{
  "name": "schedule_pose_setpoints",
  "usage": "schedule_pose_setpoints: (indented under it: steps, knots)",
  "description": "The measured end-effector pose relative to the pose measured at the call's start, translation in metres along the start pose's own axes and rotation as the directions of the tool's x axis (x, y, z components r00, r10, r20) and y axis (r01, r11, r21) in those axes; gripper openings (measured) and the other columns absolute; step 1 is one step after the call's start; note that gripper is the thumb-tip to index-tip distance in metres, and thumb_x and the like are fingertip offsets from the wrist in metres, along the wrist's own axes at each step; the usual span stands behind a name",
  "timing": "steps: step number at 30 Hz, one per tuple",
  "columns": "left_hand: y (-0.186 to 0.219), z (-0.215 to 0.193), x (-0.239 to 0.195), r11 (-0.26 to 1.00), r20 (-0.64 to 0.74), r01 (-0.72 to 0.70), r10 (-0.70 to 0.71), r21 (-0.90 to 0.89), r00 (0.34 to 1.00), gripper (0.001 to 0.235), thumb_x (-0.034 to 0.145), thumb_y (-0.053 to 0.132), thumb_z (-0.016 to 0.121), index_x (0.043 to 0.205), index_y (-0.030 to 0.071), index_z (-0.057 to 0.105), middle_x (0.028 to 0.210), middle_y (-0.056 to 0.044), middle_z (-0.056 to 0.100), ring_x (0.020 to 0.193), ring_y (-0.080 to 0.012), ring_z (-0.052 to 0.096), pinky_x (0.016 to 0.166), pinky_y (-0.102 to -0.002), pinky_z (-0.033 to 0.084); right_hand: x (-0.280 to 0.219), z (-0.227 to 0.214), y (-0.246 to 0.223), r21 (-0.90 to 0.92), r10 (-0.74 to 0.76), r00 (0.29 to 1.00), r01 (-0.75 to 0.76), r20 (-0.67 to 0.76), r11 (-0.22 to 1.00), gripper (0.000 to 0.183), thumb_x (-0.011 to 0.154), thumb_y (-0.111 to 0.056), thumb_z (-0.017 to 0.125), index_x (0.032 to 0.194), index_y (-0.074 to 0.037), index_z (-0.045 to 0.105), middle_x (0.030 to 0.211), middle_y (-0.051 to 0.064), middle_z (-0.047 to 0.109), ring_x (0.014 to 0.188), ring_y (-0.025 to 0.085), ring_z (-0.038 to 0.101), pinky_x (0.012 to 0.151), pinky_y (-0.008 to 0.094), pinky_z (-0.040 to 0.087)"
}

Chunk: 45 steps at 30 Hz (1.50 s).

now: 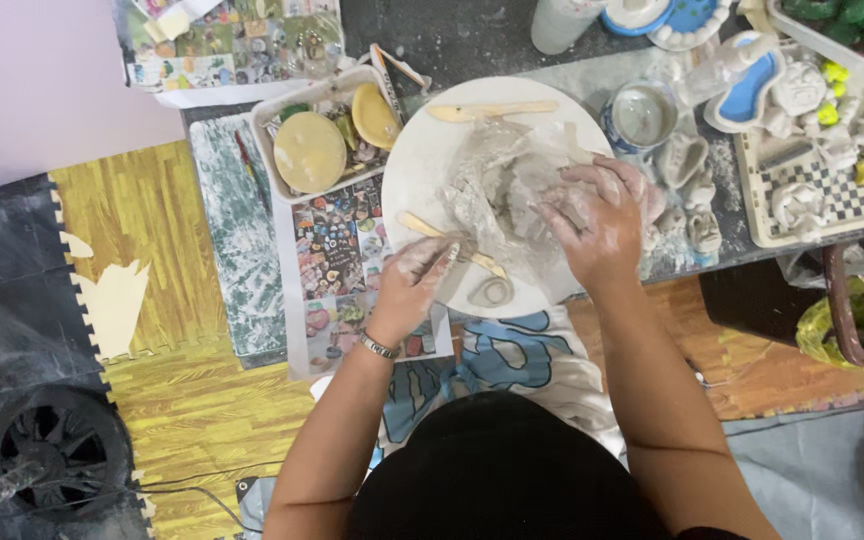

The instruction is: The person shapes small pieces of white clay by hand, repeatedly rolling them into balls and pressing them into a spiral form. The person works at a table with a reference sheet of cake designs, using a wooden stick to assist in shaping the clay spirals.

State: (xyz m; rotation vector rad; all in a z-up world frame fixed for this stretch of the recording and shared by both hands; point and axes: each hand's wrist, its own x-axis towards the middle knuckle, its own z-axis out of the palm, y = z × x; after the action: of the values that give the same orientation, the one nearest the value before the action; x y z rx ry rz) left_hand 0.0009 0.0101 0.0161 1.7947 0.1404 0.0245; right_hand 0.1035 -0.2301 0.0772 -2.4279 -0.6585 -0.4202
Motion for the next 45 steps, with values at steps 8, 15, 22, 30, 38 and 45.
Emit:
schedule_pose_setpoints:
  steps: [8,15,22,30,38,45]
  knots:
    - [0.005,0.003,-0.002,1.0,-0.021,0.015,-0.016,-0.016,1.0,0.026,0.097,0.016,0.068,0.118,0.001,0.073,0.114,-0.013,0.075,0.106,-0.0219,0.071,0.096,-0.032,0.054,0.006,-0.002,0.006,0.033,0.017,0.999,-0.018,0.047,0.999,0.023,0.083,-0.021,0.09,0.091,-0.009,0.072,0.118,0.003,0.069,0.129,0.033,0.054,0.11,0.046,0.043]
    - [0.008,0.006,-0.004,0.998,-0.038,0.063,-0.063,-0.002,0.997,0.025,0.098,0.018,0.069,0.116,0.002,0.074,0.11,-0.012,0.076,0.102,-0.0205,0.072,0.093,-0.031,0.055,-0.001,-0.013,0.012,-0.058,-0.049,0.994,0.055,0.099,0.997,0.021,0.087,-0.017,0.088,0.105,-0.012,0.078,0.123,0.002,0.07,0.13,0.033,0.053,0.111,0.047,0.04]
    - [0.005,0.004,-0.002,0.995,0.004,0.087,-0.087,-0.042,0.996,0.026,0.098,0.014,0.068,0.121,0.002,0.072,0.114,-0.011,0.074,0.106,-0.0196,0.071,0.096,-0.031,0.054,-0.003,-0.01,0.022,0.027,-0.014,0.993,0.011,0.12,1.0,0.017,0.092,-0.02,0.086,0.105,-0.013,0.078,0.124,0.002,0.07,0.131,0.034,0.052,0.112,0.045,0.042]
    - [0.006,0.002,-0.001,0.999,0.024,0.039,-0.039,-0.014,0.999,0.026,0.099,0.013,0.067,0.122,0.001,0.071,0.117,-0.012,0.074,0.109,-0.0213,0.07,0.097,-0.032,0.054,0.003,-0.009,0.031,-0.015,-0.005,0.989,0.008,0.145,1.0,0.02,0.092,-0.016,0.084,0.111,-0.015,0.08,0.125,0.002,0.07,0.131,0.033,0.053,0.114,0.045,0.041]
    - [0.014,0.001,0.0,0.997,0.022,0.074,-0.074,-0.004,0.997,0.026,0.101,0.013,0.064,0.123,0.003,0.072,0.116,-0.011,0.075,0.108,-0.02,0.071,0.096,-0.031,0.054,-0.001,-0.009,0.032,-0.032,-0.041,0.995,0.044,0.093,0.999,0.015,0.091,-0.016,0.089,0.103,-0.013,0.079,0.121,-0.001,0.071,0.131,0.029,0.055,0.111,0.044,0.042]
    - [0.025,0.003,0.001,0.99,0.023,0.137,-0.136,-0.043,0.99,0.025,0.101,0.012,0.064,0.123,0.004,0.072,0.115,-0.009,0.076,0.105,-0.0165,0.071,0.094,-0.029,0.054,-0.006,-0.012,0.036,0.055,-0.05,0.992,0.044,0.112,0.998,0.011,0.087,-0.014,0.088,0.094,-0.016,0.08,0.117,-0.001,0.074,0.13,0.027,0.055,0.111,0.043,0.043]
